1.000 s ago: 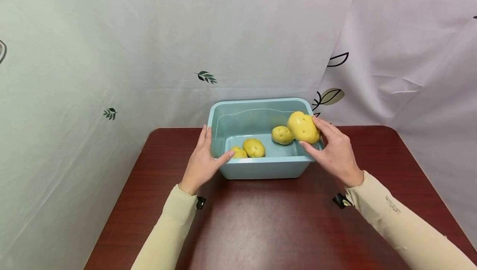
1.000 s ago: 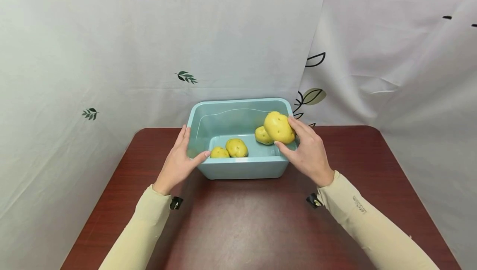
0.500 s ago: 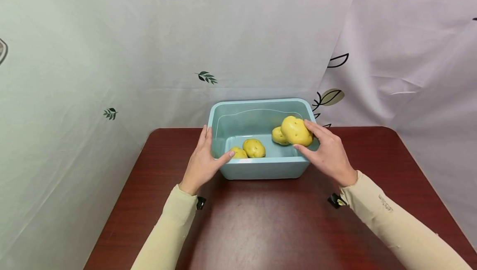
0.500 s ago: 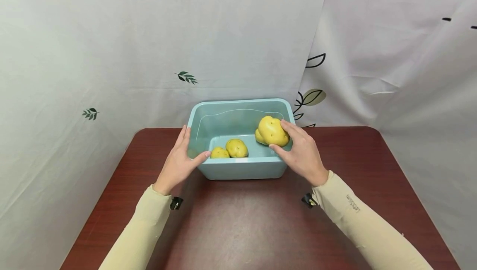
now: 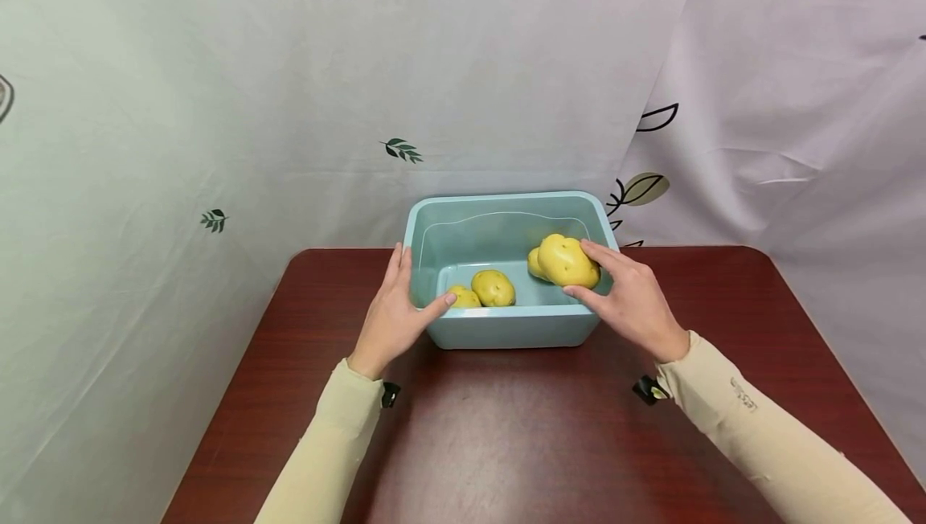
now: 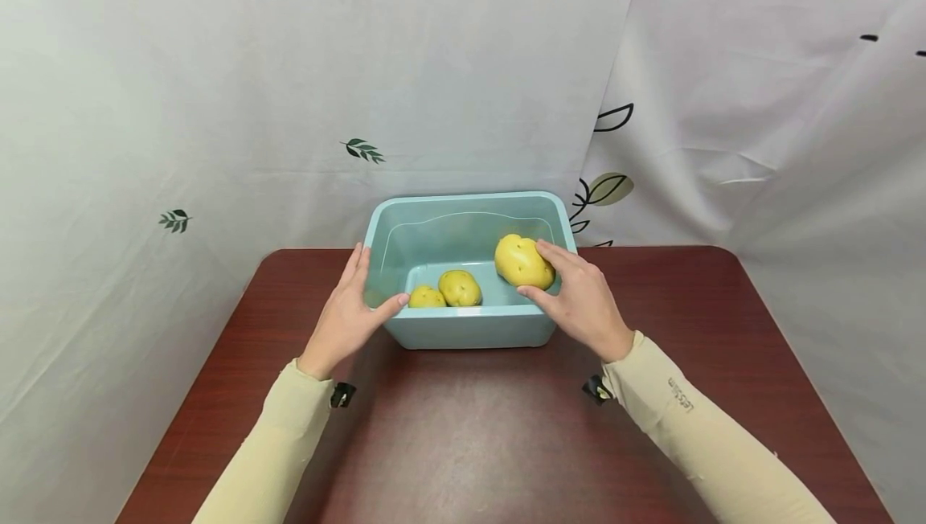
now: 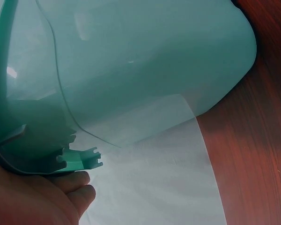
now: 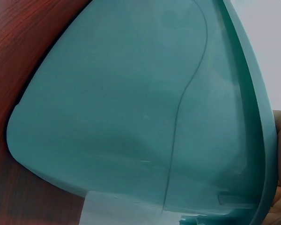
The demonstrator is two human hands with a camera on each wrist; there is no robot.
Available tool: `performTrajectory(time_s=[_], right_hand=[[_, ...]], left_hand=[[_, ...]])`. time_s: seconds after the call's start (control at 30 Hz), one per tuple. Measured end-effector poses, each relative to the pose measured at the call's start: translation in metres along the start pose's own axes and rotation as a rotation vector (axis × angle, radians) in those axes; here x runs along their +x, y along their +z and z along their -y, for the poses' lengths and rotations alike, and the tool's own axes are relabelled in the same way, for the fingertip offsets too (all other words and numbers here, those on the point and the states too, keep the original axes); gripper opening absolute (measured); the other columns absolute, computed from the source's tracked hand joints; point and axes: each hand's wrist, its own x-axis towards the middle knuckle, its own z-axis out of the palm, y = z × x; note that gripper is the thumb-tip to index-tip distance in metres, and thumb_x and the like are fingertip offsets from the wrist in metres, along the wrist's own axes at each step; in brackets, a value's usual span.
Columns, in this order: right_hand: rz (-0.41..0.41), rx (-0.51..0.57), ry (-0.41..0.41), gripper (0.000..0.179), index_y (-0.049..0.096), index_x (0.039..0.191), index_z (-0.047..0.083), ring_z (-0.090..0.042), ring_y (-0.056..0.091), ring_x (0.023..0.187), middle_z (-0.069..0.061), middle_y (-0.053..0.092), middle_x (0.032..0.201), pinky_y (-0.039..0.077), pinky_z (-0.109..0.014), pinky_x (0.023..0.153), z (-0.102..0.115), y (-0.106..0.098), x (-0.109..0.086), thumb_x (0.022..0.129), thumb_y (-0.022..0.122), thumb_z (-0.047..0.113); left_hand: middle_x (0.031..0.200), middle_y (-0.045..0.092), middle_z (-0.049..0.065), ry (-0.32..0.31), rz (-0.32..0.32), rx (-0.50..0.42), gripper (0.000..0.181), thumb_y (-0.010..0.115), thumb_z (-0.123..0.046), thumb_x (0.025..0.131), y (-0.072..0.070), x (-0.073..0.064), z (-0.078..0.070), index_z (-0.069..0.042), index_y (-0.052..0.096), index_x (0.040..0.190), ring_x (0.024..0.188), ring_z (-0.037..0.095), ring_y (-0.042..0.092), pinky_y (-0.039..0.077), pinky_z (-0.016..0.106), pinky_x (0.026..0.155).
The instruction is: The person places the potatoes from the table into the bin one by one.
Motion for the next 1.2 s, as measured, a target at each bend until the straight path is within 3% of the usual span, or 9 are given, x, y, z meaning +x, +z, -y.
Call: performTrajectory(time_s=[0.47, 0.7, 1.2], right_hand=[[0.039, -0.003, 0.009, 0.070, 0.063, 0.132, -0.003, -0.036, 0.062, 0.119, -0.019, 0.065, 0.130, 0.049, -0.050, 0.097, 0.0027, 0.0004, 0.0031, 0.074, 0.092, 0.022], [0.064, -0.016, -0.002, 0.059, 0.067, 0.125, -0.004, -0.036, 0.063, 0.115, -0.019, 0.068, 0.123, 0.050, -0.051, 0.095, 0.0016, -0.0018, 0.0062, 0.077, 0.089, 0.022], [0.001, -0.002, -0.010, 0.047, 0.068, 0.123, -0.002, -0.032, 0.065, 0.111, -0.015, 0.069, 0.119, 0.050, -0.048, 0.093, -0.0021, -0.0001, 0.0038, 0.081, 0.084, 0.014]], left_hand=[[0.169, -0.001, 0.000, -0.008, 0.005, 0.004, 0.111, 0.062, -0.072, 0.086, -0.0050, -0.0024, 0.0010, -0.008, 0.011, 0.162, 0.150, 0.029, 0.024, 0.034, 0.055, 0.112], [0.169, 0.000, 0.000, -0.006, 0.004, -0.004, 0.111, 0.063, -0.070, 0.086, -0.0045, -0.0015, 0.0000, -0.008, 0.011, 0.162, 0.150, 0.029, 0.025, 0.034, 0.056, 0.112], [0.169, -0.001, 0.002, 0.001, 0.032, -0.002, 0.110, 0.061, -0.070, 0.087, -0.0072, 0.0004, 0.0010, -0.008, 0.009, 0.162, 0.152, 0.029, 0.020, 0.031, 0.055, 0.114]])
